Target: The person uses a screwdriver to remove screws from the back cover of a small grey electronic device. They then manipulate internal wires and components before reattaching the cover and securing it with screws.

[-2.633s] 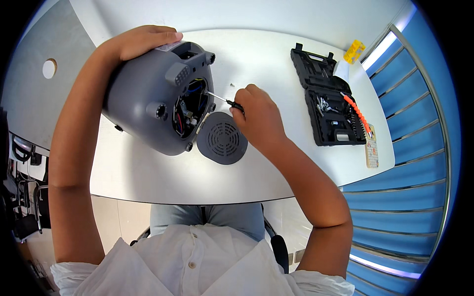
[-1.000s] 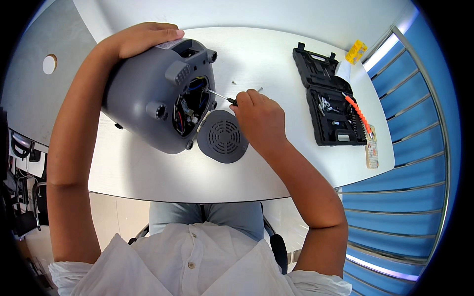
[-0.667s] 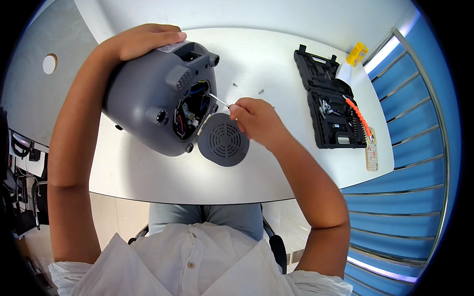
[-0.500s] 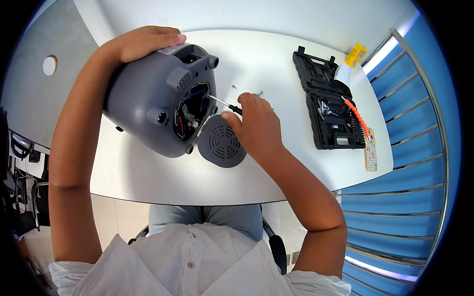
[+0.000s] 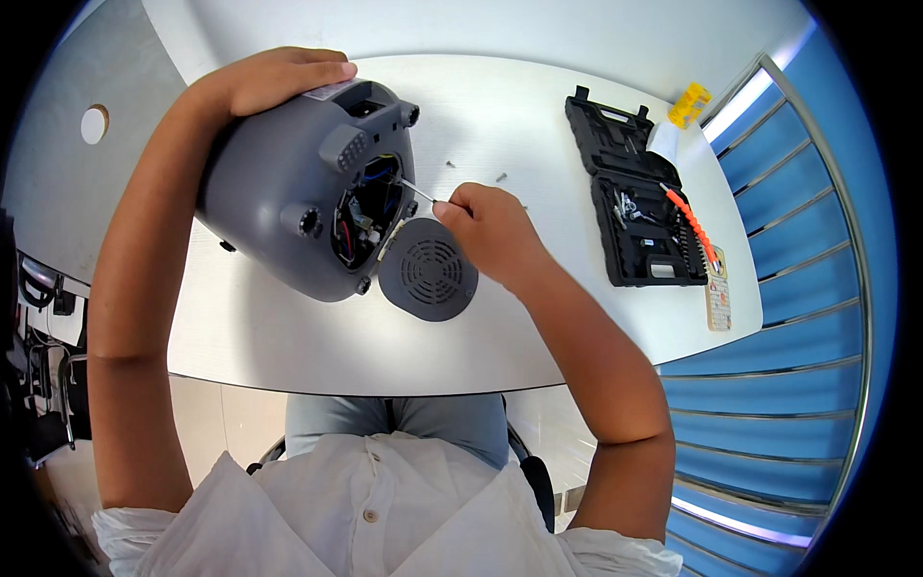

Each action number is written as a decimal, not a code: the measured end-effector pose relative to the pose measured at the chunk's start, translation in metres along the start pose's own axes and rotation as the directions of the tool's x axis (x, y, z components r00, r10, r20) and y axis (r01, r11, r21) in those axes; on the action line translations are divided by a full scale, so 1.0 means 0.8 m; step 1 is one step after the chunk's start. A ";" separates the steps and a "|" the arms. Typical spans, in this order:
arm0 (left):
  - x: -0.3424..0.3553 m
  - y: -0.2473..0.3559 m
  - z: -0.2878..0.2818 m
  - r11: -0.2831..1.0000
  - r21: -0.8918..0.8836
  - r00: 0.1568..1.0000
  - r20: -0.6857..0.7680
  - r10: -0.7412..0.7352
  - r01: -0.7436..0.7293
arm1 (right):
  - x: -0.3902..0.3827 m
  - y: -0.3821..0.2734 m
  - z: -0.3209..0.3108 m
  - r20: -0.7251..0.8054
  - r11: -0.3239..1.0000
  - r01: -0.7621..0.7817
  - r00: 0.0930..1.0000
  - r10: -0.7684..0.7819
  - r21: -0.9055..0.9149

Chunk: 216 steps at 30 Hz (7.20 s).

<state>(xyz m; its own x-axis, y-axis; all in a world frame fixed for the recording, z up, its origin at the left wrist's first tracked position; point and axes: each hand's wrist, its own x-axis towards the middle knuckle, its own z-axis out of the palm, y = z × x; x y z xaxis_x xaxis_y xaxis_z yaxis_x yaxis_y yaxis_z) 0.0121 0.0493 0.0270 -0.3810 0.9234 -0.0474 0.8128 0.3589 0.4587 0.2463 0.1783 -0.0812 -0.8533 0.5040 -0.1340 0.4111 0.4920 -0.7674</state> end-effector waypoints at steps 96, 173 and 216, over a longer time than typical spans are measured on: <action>-0.117 0.012 0.045 0.984 -0.133 0.784 -0.621 0.012 -0.121 | -0.081 0.098 0.031 0.163 0.355 -0.086 0.967 -0.193 0.931; -0.148 0.019 0.257 0.984 0.168 0.198 -0.968 0.154 0.058 | 0.018 0.031 0.091 -0.596 0.778 0.583 0.718 -0.359 0.234; -0.100 -0.032 0.151 0.941 0.248 0.289 -0.906 0.310 -0.232 | 0.077 0.120 -0.073 -0.439 0.994 0.082 0.898 -0.040 0.077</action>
<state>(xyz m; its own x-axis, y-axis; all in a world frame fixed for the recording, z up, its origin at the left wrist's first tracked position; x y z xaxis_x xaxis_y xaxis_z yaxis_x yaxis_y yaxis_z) 0.0749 -0.0175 -0.0878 -0.2574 0.2548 0.9321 0.9621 0.1574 0.2226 0.2518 0.2982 -0.1267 -0.6416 0.7443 0.1854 0.3139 0.4753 -0.8219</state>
